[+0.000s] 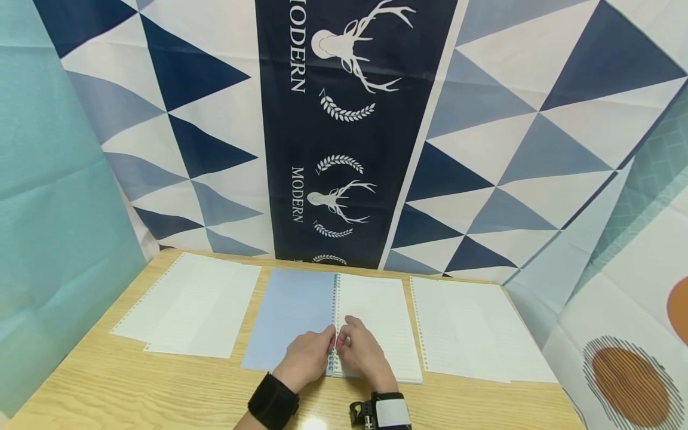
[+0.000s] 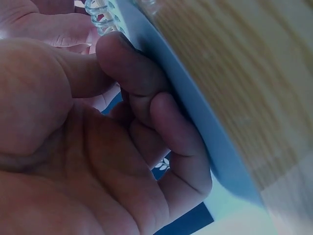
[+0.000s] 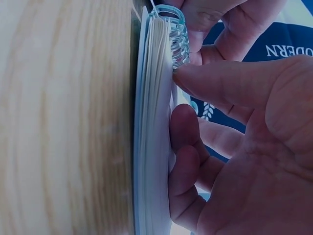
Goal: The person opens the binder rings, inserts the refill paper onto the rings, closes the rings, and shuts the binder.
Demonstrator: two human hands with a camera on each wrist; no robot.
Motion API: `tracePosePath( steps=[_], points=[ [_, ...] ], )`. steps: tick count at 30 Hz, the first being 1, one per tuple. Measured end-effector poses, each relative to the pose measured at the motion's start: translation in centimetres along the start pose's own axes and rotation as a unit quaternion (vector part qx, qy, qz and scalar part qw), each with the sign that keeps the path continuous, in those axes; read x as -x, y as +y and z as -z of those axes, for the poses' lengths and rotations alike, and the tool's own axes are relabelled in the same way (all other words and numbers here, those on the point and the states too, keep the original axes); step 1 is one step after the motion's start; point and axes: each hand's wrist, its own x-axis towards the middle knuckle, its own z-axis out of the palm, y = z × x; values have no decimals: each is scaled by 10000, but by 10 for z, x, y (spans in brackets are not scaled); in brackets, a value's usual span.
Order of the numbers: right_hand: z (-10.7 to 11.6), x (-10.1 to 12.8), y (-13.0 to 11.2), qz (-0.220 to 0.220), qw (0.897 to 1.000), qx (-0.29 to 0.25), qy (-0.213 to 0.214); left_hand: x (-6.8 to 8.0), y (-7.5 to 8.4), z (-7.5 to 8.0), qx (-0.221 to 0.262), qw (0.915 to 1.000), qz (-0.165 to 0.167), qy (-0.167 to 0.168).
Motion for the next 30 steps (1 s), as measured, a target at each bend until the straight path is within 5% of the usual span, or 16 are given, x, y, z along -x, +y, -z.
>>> tracePosePath(
  steps=[13, 19, 30],
  points=[
    [-1, 1, 0, -14, 9999, -104, 46, 1, -11, 5, 790, 9955, -385, -363],
    [0, 2, 0, -84, 9997, -227, -6, 3, -12, 10, 1348, 9878, -106, -770],
    [12, 3, 11, -6, 9915, -812, -1020, 5, -16, 18, 1413, 9796, -173, -1418]
  ],
)
